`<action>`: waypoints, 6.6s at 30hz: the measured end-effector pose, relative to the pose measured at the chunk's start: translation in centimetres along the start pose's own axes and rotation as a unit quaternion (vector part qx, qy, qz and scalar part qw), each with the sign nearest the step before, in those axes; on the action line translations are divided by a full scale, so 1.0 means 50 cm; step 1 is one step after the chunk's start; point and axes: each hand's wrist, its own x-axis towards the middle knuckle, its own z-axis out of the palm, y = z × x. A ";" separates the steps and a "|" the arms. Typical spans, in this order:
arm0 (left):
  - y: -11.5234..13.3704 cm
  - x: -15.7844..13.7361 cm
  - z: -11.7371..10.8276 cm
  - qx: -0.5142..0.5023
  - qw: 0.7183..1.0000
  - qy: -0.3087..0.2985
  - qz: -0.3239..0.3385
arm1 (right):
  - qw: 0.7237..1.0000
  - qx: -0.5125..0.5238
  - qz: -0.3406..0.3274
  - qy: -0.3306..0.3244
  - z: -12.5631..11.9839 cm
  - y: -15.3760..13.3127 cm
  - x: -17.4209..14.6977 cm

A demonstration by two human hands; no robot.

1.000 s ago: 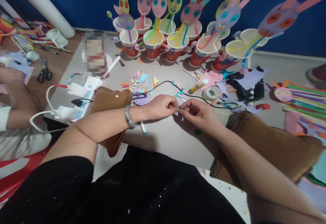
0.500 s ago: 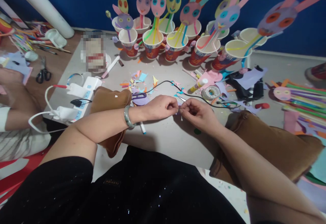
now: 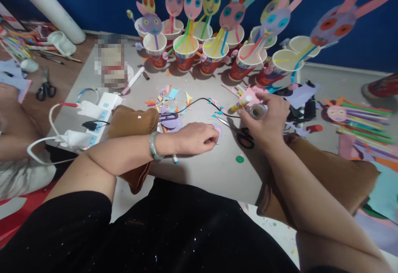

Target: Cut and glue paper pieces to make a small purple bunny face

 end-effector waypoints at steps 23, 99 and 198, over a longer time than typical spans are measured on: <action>0.032 -0.022 -0.043 0.200 0.965 -0.168 -0.019 | 0.956 0.145 -0.186 -0.177 -0.059 -0.049 -0.036; 0.039 -0.011 -0.070 0.160 0.964 -0.201 -0.064 | 0.941 0.158 -0.226 -0.197 -0.014 -0.065 -0.068; 0.017 -0.017 -0.054 0.100 0.984 -0.144 -0.025 | 0.945 0.159 -0.188 -0.213 -0.009 -0.069 -0.066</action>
